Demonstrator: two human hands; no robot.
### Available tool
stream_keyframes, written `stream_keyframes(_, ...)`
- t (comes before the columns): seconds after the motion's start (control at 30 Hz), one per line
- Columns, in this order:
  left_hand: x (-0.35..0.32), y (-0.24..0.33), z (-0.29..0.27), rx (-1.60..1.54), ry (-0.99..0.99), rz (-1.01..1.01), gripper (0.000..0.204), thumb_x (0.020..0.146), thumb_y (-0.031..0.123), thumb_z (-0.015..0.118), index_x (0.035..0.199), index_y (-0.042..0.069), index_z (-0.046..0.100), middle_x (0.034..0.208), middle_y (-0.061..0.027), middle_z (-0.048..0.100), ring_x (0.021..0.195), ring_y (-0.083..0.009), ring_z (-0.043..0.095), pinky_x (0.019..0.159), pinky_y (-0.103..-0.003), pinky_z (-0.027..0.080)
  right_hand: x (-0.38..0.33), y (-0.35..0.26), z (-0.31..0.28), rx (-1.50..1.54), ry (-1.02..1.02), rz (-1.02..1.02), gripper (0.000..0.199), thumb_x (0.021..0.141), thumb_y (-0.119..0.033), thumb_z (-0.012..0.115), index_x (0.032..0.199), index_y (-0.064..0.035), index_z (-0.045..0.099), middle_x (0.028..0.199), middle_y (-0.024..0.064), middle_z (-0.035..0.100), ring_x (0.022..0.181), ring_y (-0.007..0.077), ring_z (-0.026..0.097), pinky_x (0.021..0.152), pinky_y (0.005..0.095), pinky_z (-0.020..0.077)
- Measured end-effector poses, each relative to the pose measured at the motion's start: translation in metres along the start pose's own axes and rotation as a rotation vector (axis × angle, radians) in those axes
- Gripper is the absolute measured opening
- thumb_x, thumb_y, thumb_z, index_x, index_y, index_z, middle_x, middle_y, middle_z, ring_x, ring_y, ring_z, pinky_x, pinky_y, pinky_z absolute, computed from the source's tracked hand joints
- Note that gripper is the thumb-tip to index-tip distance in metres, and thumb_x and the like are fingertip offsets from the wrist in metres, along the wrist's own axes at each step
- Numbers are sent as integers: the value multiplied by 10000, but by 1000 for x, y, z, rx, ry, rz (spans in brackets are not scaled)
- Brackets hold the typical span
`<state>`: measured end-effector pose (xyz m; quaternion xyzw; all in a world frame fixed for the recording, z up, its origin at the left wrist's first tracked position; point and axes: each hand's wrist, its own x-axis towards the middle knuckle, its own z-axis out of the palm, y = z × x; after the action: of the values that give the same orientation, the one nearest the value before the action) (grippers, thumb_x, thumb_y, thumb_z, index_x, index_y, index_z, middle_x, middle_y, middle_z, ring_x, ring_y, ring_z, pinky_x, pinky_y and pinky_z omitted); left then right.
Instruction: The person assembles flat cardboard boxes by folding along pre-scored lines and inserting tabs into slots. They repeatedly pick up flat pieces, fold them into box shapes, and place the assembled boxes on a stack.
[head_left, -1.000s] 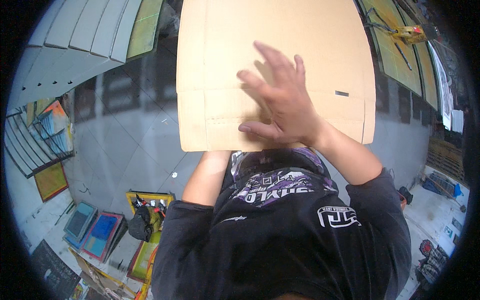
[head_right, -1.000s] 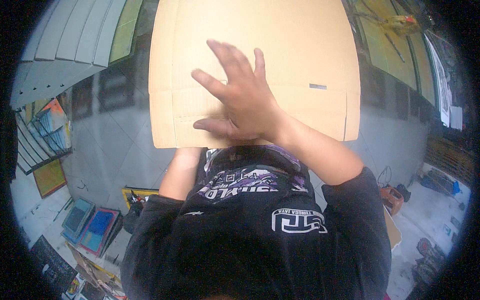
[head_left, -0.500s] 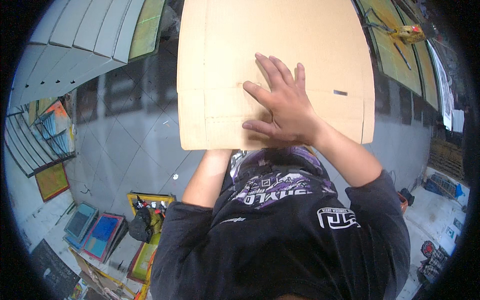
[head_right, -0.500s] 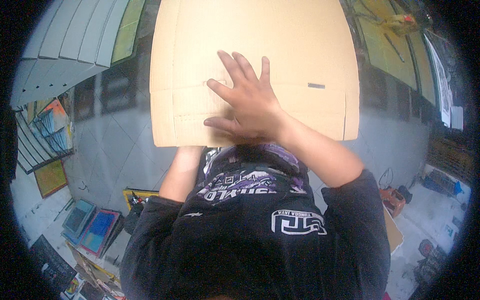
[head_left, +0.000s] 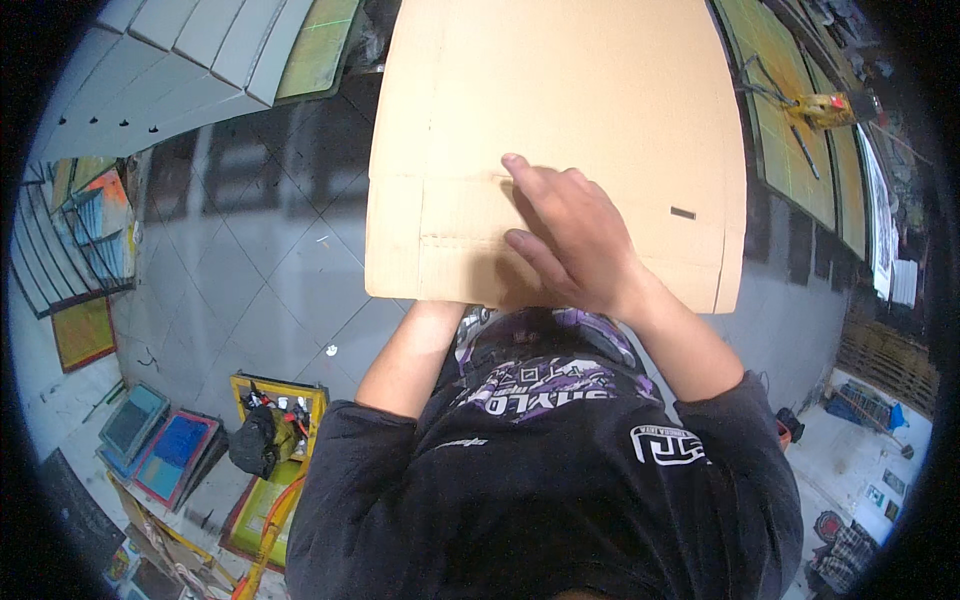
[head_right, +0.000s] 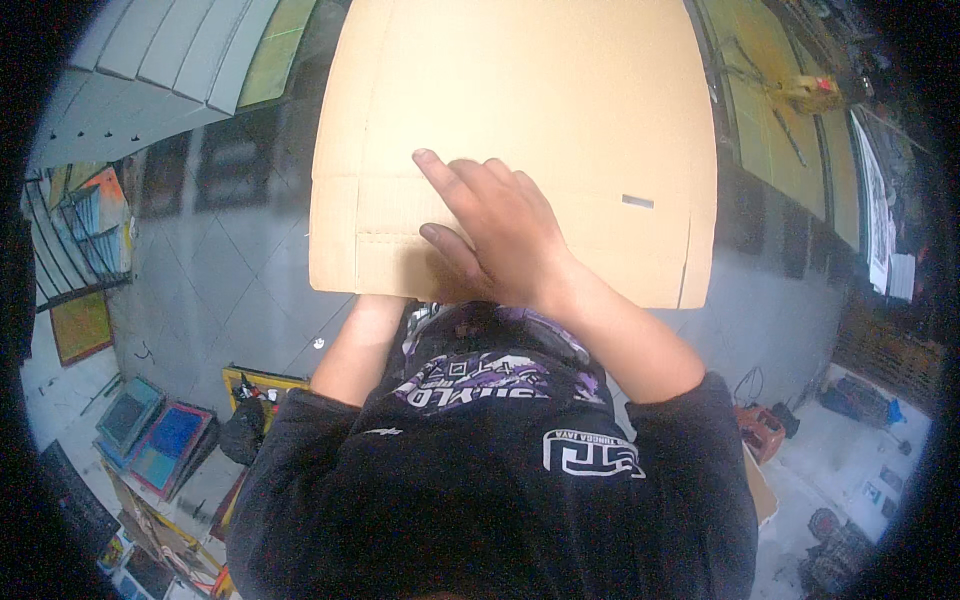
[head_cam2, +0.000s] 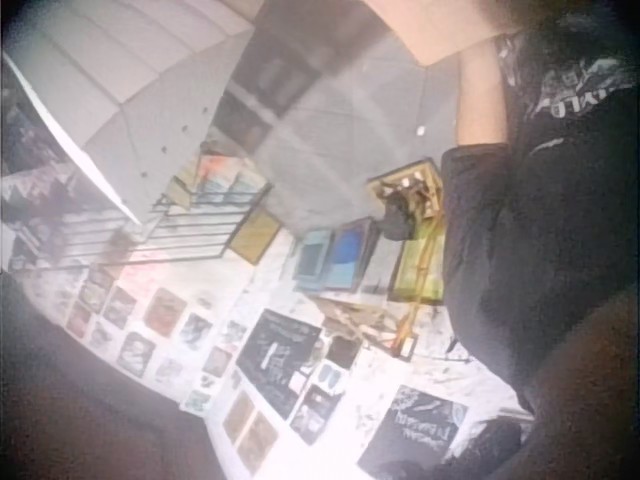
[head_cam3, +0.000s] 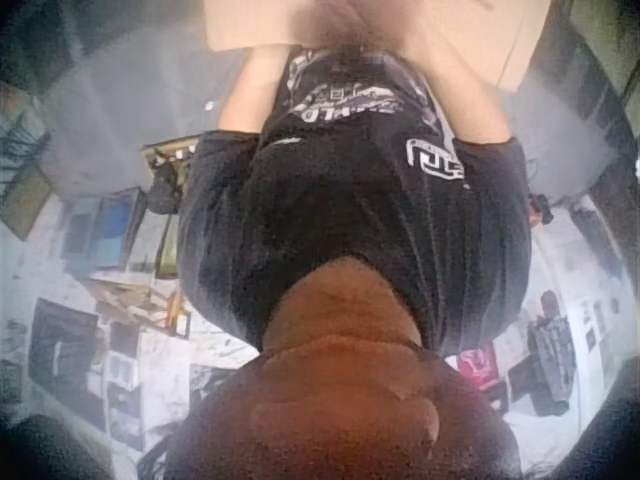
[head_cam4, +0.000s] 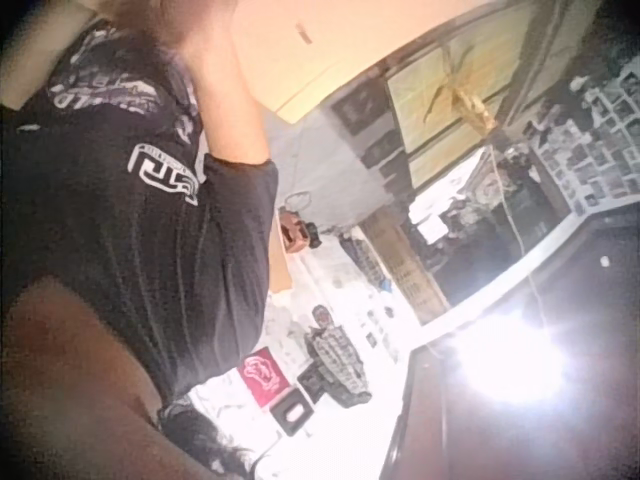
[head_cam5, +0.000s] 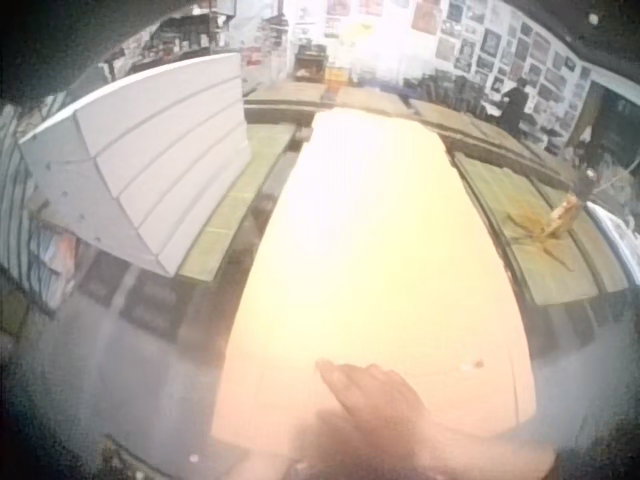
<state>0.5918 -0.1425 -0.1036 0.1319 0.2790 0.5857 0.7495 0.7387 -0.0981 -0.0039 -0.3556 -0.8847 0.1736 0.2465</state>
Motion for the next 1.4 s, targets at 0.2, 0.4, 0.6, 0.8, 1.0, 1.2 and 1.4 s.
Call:
stream_keyframes(0.2, -5, -2, 1, 24, 7, 2, 576, 978, 448, 249, 1415, 73, 233, 1392, -162, 349, 1260, -293, 399, 1014, -429, 400, -1, -6, -6, -144, -219, 114, 598, 808, -229, 596, 1302, 33, 383, 1108, 190, 555, 888, 324, 530, 772, 429, 413)
stream_keyframes(0.4, -5, 0, 1, 44, 3, 15, 573, 980, 444, 250, 1416, 73, 232, 1392, -161, 348, 1261, -291, 398, 1015, -428, 400, -1, -1, 2, -21, 170, -62, 584, 798, -234, 606, 1296, -2, 405, 1068, 161, 568, 840, 308, 536, 703, 394, 417)
stream_keyframes(0.6, -5, -2, 1, 81, -8, 6, 569, 981, 440, 251, 1416, 73, 231, 1392, -160, 347, 1262, -290, 397, 1016, -426, 400, -8, 3, 12, -40, -31, 55, 596, 800, -203, 610, 1312, 2, 384, 1027, 161, 576, 830, 304, 530, 717, 397, 417)
stream_keyframes(0.8, -5, 0, 1, 77, -8, -5, 566, 982, 437, 252, 1415, 74, 232, 1392, -160, 347, 1263, -289, 397, 1016, -425, 400, -2, 3, 18, 62, -37, 32, 595, 814, -201, 603, 1321, 7, 370, 1026, 167, 572, 834, 314, 523, 755, 400, 412)
stream_keyframes(1.0, -5, 0, 3, 72, 4, -19, 562, 983, 433, 253, 1415, 74, 232, 1392, -160, 347, 1263, -288, 396, 1017, -424, 399, 0, -2, 15, -9, -61, 80, 610, 810, -227, 612, 1320, 13, 378, 965, 154, 597, 824, 303, 529, 744, 403, 406)
stream_keyframes(1.2, -7, 4, 4, 73, 14, -27, 559, 983, 430, 255, 1415, 74, 233, 1392, -160, 347, 1264, -287, 395, 1018, -423, 399, 2, -4, 12, 4, -73, 90, 621, 801, -247, 619, 1314, 18, 389, 900, 136, 616, 815, 287, 539, 708, 380, 407)
stream_keyframes(1.4, -8, 5, 9, 83, 26, -29, 556, 984, 426, 256, 1414, 75, 233, 1392, -159, 347, 1265, -286, 395, 1019, -422, 399, 6, -10, 13, -55, -81, 80, 606, 798, -256, 617, 1303, 7, 409, 871, 128, 610, 795, 274, 545, 687, 369, 406)
